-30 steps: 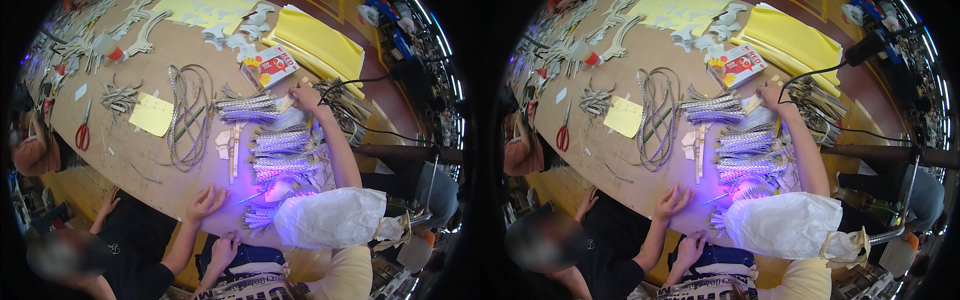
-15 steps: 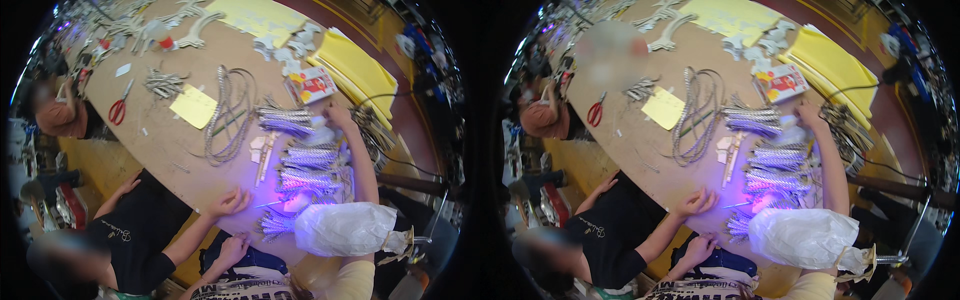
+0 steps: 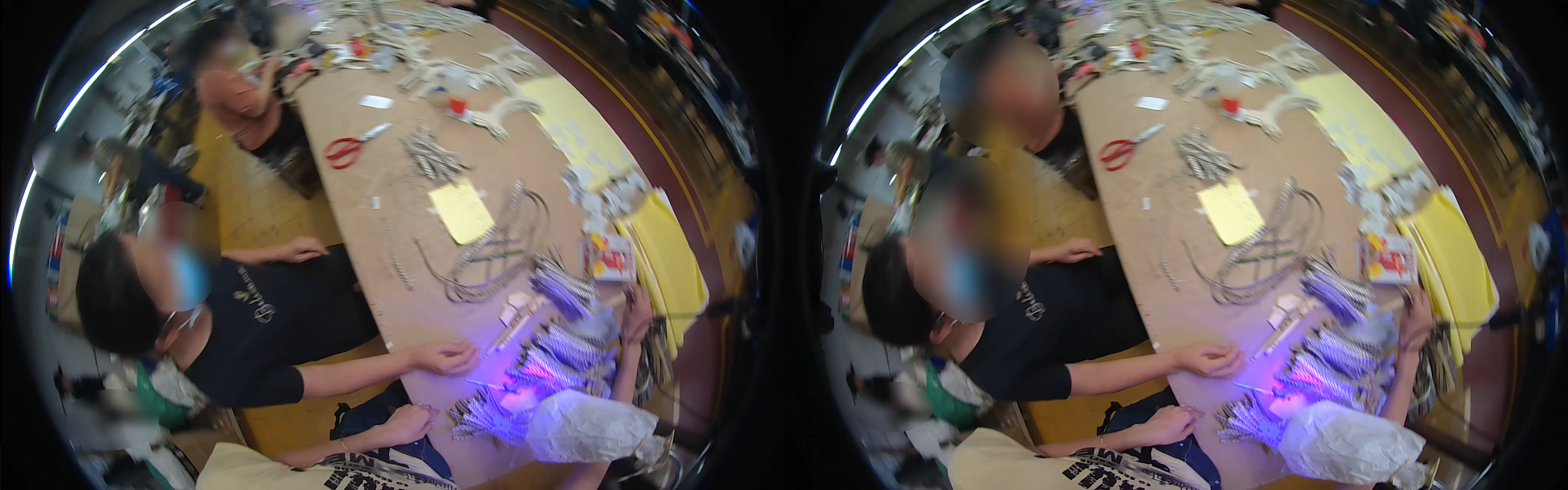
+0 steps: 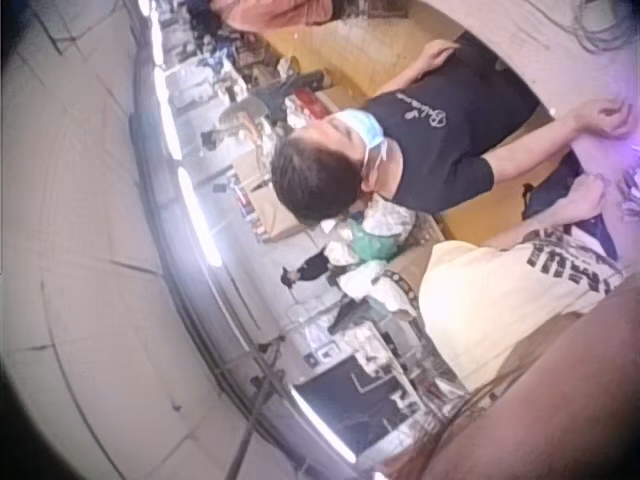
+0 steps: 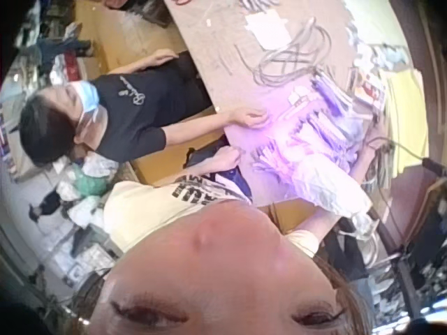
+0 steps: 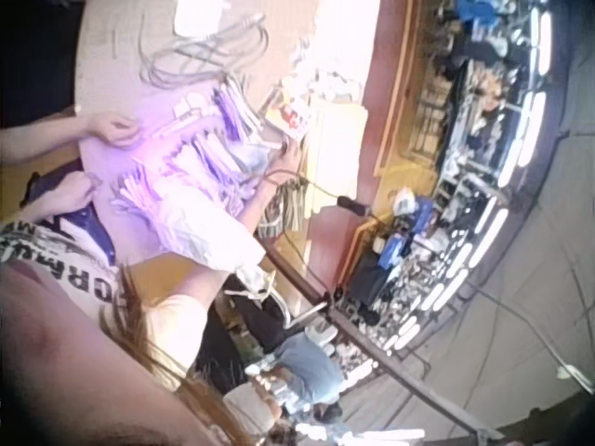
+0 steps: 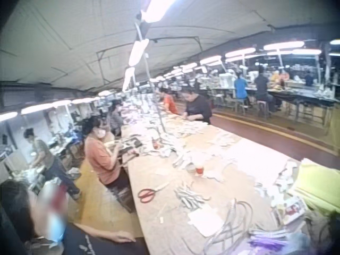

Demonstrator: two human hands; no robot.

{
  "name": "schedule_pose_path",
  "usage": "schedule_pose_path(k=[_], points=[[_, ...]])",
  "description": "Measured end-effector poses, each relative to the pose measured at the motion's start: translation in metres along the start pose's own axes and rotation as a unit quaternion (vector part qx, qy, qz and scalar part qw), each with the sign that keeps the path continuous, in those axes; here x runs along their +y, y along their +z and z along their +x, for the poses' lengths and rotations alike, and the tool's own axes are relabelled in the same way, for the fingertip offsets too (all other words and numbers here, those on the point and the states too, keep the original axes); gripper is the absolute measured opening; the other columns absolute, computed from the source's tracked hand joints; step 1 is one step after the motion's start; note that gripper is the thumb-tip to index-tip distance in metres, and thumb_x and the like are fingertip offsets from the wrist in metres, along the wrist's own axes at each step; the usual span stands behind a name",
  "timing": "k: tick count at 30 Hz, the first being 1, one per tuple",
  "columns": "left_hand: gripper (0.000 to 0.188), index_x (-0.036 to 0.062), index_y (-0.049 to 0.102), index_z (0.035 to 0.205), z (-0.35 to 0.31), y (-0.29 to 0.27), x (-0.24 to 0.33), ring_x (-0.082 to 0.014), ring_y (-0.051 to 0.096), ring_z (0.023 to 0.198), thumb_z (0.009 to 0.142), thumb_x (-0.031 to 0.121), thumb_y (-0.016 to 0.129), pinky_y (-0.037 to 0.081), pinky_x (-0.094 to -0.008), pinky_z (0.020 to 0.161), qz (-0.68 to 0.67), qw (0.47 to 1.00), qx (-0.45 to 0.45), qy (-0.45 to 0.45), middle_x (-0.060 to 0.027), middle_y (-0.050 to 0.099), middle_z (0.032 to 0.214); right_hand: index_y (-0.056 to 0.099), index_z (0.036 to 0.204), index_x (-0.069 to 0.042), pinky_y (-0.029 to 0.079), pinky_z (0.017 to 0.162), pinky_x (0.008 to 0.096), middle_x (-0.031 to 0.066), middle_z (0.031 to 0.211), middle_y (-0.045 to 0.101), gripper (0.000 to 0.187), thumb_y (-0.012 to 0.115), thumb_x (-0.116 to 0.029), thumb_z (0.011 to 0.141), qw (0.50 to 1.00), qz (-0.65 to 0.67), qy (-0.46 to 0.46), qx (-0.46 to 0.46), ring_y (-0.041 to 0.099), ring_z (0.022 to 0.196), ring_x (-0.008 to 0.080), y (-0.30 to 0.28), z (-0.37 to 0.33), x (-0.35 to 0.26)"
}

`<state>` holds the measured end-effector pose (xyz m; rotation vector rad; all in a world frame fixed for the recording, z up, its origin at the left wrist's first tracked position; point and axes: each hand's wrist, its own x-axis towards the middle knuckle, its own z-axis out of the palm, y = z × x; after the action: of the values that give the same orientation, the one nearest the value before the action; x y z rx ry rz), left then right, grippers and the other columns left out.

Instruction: The person assembles a braided silver trim by hand, pressing it onto a cardboard backing and using a UV lamp to cure the adhesive. She then moves to another workstation to continue assembling similar trims with a coworker.

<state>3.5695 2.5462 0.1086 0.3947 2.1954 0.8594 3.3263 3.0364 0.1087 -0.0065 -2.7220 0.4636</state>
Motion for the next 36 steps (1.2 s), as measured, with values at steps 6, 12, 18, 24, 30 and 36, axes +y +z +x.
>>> schedule_pose_path(k=[6,12,18,24,30,36], points=[[0.034,-0.0001,0.062,0.118,-0.009,0.007,-0.004,-0.0392,0.065,0.091,0.089,0.016,0.056,0.053,-0.047,0.08,-0.016,0.999,0.03,0.017,-0.0221,0.065,0.106,0.066,0.109,-0.011,0.052,0.077,0.041,0.0155,0.102,0.064,0.033,0.061,0.006,0.08,0.983,-0.036,-0.165,0.067,0.065,0.089,0.0348,0.002,-0.045,-0.103],[0.034,-0.0009,0.062,0.118,-0.033,0.009,-0.011,-0.0405,0.064,0.091,0.092,0.019,0.056,0.052,-0.0472,0.081,-0.037,0.997,0.06,0.024,-0.0225,0.065,0.105,0.066,0.108,-0.006,0.051,0.074,0.0419,0.0174,0.098,0.065,0.027,0.064,-0.003,0.081,0.981,-0.003,-0.174,-0.084,0.063,0.088,0.0357,0.025,-0.11,-0.176],[0.032,0.0005,0.063,0.114,-0.067,0.014,-0.011,-0.0401,0.064,0.091,0.092,0.022,0.055,0.051,-0.0479,0.081,-0.05,0.989,0.13,0.041,-0.0228,0.065,0.098,0.061,0.118,-0.005,0.05,0.084,0.0418,0.0212,0.111,0.058,0.034,0.059,-0.001,0.085,0.987,0.002,-0.079,-0.142,0.058,0.102,0.0375,0.032,-0.137,-0.188],[0.034,0.0028,0.063,0.119,-0.121,0.05,-0.008,-0.037,0.063,0.092,0.093,0.023,0.055,0.051,-0.0458,0.082,-0.077,0.974,0.212,0.01,-0.0197,0.066,0.097,0.056,0.128,-0.007,0.048,0.089,0.0435,0.0215,0.126,0.048,0.043,0.055,0.003,0.086,0.983,0.139,-0.08,-0.087,0.052,0.114,0.0378,-0.018,-0.18,-0.234],[0.031,0.0002,0.065,0.112,-0.176,0.103,-0.016,-0.0376,0.064,0.089,0.092,0.022,0.057,0.051,-0.0452,0.079,-0.098,0.971,0.213,-0.053,-0.0212,0.066,0.094,0.066,0.108,-0.002,0.051,0.081,0.0349,0.015,0.101,0.067,0.022,0.066,-0.006,0.086,0.891,0.395,-0.035,-0.221,0.065,0.092,0.0271,-0.096,-0.268,-0.374],[0.021,0.0042,0.063,0.103,-0.246,0.109,0.024,-0.0342,0.061,0.09,0.089,0.019,0.057,0.048,-0.0418,0.08,-0.223,0.952,0.206,0.041,-0.017,0.064,0.094,0.068,0.107,0.0,0.051,0.084,0.0348,0.0141,0.105,0.066,0.019,0.063,-0.01,0.092,0.529,0.688,-0.185,-0.462,0.065,0.096,0.0256,-0.214,-0.295,-0.468]])
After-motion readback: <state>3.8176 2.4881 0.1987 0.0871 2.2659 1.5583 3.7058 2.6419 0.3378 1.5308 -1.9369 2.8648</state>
